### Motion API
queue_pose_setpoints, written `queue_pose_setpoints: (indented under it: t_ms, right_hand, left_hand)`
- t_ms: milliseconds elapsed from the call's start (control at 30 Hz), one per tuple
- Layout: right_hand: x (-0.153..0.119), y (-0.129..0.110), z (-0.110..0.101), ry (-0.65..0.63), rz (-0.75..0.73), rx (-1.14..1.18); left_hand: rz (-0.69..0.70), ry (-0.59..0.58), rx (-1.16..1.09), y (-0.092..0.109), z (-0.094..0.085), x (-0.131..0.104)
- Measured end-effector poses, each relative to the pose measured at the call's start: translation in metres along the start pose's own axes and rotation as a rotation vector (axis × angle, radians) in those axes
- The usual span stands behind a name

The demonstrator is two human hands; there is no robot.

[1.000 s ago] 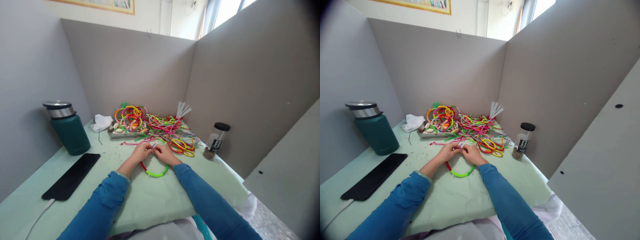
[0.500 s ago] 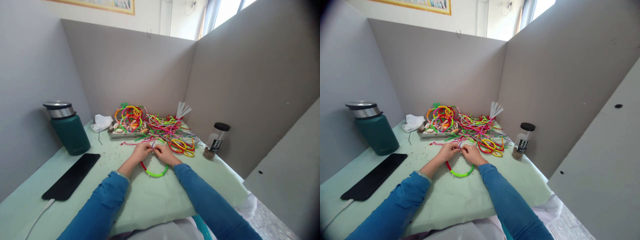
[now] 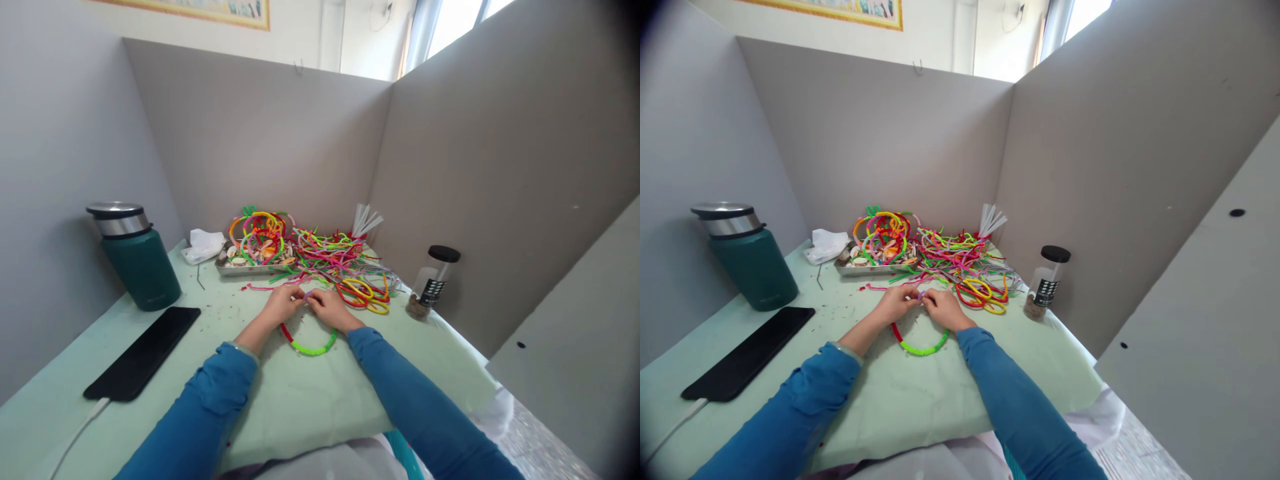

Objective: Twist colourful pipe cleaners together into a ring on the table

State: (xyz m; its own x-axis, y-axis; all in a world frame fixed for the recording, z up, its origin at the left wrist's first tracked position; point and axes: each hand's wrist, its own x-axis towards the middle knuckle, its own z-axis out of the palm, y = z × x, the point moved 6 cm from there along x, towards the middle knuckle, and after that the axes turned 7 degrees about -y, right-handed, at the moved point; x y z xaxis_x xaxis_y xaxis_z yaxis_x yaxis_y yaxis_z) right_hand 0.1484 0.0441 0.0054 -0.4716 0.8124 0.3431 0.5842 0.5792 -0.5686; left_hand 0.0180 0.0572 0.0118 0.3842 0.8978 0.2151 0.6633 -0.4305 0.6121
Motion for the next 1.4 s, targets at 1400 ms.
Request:
queue_pose_setpoints:
  t_ms: [1400]
  right_hand:
    - [0.0,-0.002,0.0,-0.006,-0.012,-0.021]
  left_hand:
    - [-0.054,-0.046,-0.291,-0.004,0.005,0.001]
